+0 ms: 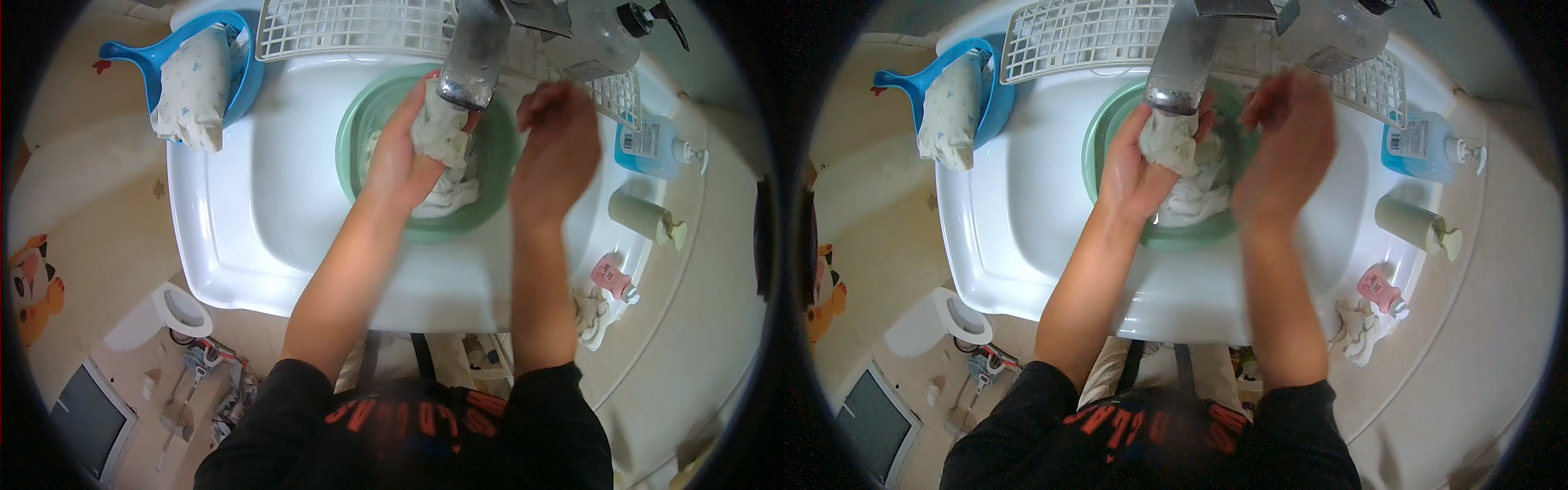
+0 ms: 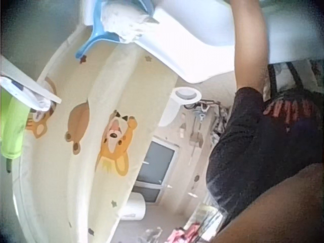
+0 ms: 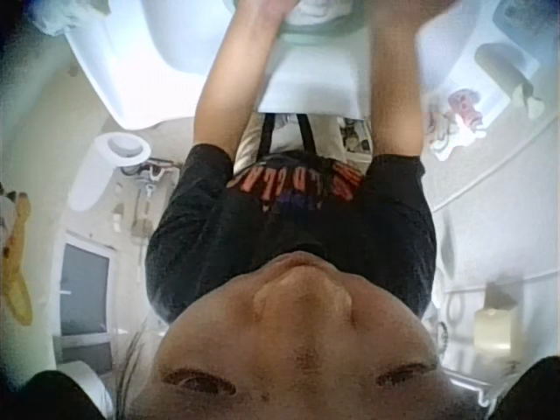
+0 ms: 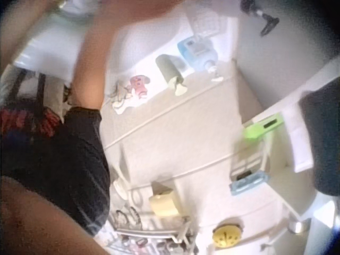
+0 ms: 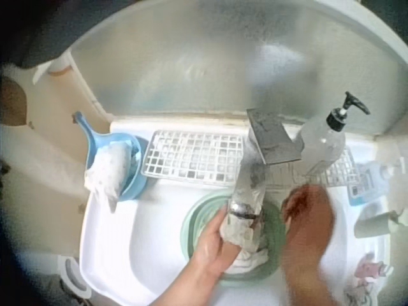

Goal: The person hand-washes white cloth items in a green basin within a sink by scrubbing them together, rinsing them under a faucet, and wringing them out.

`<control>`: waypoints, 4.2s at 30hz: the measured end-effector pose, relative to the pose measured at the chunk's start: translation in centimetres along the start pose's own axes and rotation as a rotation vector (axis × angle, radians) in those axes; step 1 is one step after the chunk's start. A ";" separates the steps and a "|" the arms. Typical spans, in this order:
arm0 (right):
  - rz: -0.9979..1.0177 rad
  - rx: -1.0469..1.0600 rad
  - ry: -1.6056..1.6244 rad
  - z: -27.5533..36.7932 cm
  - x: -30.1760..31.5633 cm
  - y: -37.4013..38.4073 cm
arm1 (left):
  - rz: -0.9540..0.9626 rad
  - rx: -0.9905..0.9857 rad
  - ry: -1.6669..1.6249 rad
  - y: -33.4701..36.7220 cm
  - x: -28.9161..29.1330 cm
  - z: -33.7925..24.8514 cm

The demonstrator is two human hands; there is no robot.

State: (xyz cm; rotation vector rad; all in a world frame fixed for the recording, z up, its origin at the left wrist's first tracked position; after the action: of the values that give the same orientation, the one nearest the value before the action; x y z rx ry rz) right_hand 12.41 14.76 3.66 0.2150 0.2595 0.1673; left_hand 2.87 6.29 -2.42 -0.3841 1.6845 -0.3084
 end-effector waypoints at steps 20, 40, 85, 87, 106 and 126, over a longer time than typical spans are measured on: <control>0.120 -0.516 0.080 -4.9 -2.4 -10.1 | -0.308 -0.458 1.166 -2.4 2.4 1.3; 0.205 -0.540 0.080 -5.0 -1.6 -9.1 | -0.426 -0.458 0.744 -3.2 -1.4 2.0; -0.018 -0.357 0.248 -5.4 -0.7 -6.7 | -0.253 -0.395 0.882 -3.3 -0.1 -1.8; -0.008 -0.243 0.117 -5.9 -0.4 -6.7 | -0.320 -0.412 0.976 -3.4 0.2 -1.9; 0.113 -0.546 0.668 -5.6 -1.6 -6.7 | -0.210 -0.209 0.304 -2.7 0.3 0.3; 0.203 0.381 -0.340 2.0 1.2 -3.7 | -0.002 0.162 -0.348 -1.3 0.7 0.7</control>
State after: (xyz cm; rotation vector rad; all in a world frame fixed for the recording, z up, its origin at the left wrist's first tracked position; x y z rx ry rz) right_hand 14.63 11.06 4.40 0.6428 -0.0736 0.2784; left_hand 3.59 4.79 -2.63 -0.2988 1.3092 -0.3554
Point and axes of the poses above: each hand's wrist, its own y-axis towards the middle knuckle, its own x-axis out of the back of the hand, z = x × y, the point moved 1 cm from there along y, towards the middle knuckle, and after that the axes turned 15 degrees about x, right-handed, at the moved point
